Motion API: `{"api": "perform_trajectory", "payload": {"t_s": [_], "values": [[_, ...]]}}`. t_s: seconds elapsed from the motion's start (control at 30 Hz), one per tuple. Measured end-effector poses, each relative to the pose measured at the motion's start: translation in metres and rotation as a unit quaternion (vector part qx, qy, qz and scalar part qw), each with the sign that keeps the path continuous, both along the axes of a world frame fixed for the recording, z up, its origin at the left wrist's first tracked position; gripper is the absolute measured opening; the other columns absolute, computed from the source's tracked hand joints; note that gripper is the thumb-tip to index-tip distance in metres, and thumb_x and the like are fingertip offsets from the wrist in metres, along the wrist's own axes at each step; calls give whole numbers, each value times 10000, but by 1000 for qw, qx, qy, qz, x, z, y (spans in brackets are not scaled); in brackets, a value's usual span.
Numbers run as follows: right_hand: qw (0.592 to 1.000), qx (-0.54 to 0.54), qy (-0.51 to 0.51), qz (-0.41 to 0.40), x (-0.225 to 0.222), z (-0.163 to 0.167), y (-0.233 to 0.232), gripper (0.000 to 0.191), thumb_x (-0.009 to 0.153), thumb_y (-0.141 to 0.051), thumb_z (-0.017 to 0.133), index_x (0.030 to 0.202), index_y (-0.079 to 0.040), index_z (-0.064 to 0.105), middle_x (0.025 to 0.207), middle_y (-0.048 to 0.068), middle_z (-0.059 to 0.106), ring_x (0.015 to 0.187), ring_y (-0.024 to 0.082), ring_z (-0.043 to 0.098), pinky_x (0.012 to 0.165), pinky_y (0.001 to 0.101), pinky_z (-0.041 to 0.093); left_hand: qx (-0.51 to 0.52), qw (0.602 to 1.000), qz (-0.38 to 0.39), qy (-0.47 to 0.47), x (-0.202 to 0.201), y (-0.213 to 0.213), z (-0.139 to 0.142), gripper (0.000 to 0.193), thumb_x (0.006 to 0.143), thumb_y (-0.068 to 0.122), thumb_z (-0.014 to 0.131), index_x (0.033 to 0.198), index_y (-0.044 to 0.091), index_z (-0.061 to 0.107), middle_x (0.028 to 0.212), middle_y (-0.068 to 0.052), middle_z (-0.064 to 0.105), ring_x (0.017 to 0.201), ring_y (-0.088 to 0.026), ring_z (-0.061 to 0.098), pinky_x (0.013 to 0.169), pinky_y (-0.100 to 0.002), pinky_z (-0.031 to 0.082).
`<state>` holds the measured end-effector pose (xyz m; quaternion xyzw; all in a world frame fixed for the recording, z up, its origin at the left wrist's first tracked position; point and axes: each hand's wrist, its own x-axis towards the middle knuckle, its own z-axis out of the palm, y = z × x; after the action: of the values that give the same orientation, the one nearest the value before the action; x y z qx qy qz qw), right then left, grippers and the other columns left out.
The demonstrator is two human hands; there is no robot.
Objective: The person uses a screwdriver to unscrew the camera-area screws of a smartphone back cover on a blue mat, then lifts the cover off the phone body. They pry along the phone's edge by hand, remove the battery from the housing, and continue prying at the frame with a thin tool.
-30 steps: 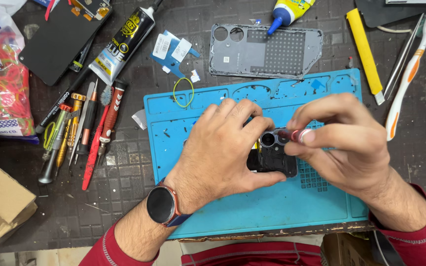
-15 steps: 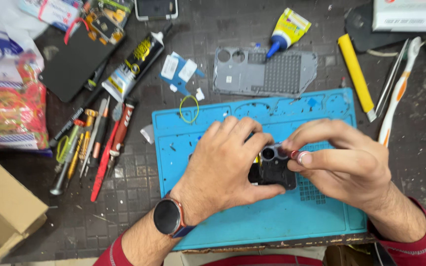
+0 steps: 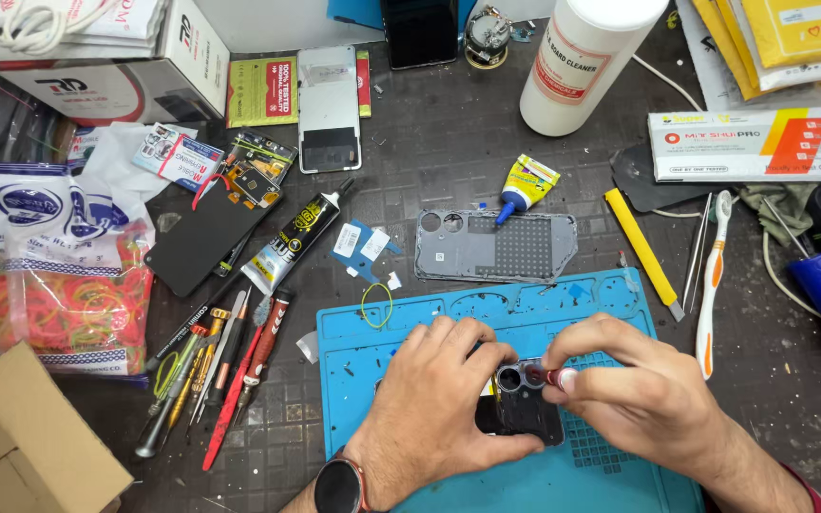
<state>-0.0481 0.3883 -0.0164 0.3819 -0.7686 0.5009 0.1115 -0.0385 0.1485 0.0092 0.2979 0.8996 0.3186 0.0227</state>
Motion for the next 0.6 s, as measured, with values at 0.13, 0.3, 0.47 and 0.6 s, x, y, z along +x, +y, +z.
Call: {"api": "perform_trajectory", "payload": {"t_s": [0.13, 0.3, 0.47, 0.6], "values": [[999, -14, -39, 19, 1, 2, 1, 490, 798, 77, 763, 1177, -122, 525, 1068, 120, 736, 951, 275, 788, 790, 324, 668, -9, 1000, -4, -1, -1, 0, 0, 662, 634, 509, 898, 1095, 77, 696, 1070, -94, 603, 1003, -314, 579, 852, -439, 458], [999, 3, -30, 41, 4, 1, 3, 473, 813, 61, 765, 1176, -130, 530, 1096, 146, 688, 1005, 283, 753, 835, 340, 645, 0, 1000, -3, 4, 3, 2, 3, 654, 643, 500, 891, 1096, 74, 689, 1096, -93, 608, 1006, -309, 584, 846, -433, 460], [999, 16, -43, 24, 8, 6, 4, 442, 795, 4, 840, 1094, -155, 557, 1061, 116, 712, 958, 250, 749, 770, 325, 647, 3, 1000, -5, 12, 6, 3, 8, 654, 640, 497, 892, 1097, 77, 686, 1087, -96, 604, 1001, -314, 579, 843, -435, 459], [989, -41, -140, -4, 16, 12, -3, 371, 830, 118, 687, 1125, -39, 527, 1072, 165, 713, 1001, 323, 759, 848, 417, 671, -7, 1000, -7, -3, 12, -7, 3, 673, 633, 500, 884, 1114, 75, 680, 1086, -89, 606, 1006, -311, 578, 834, -441, 454]]}}
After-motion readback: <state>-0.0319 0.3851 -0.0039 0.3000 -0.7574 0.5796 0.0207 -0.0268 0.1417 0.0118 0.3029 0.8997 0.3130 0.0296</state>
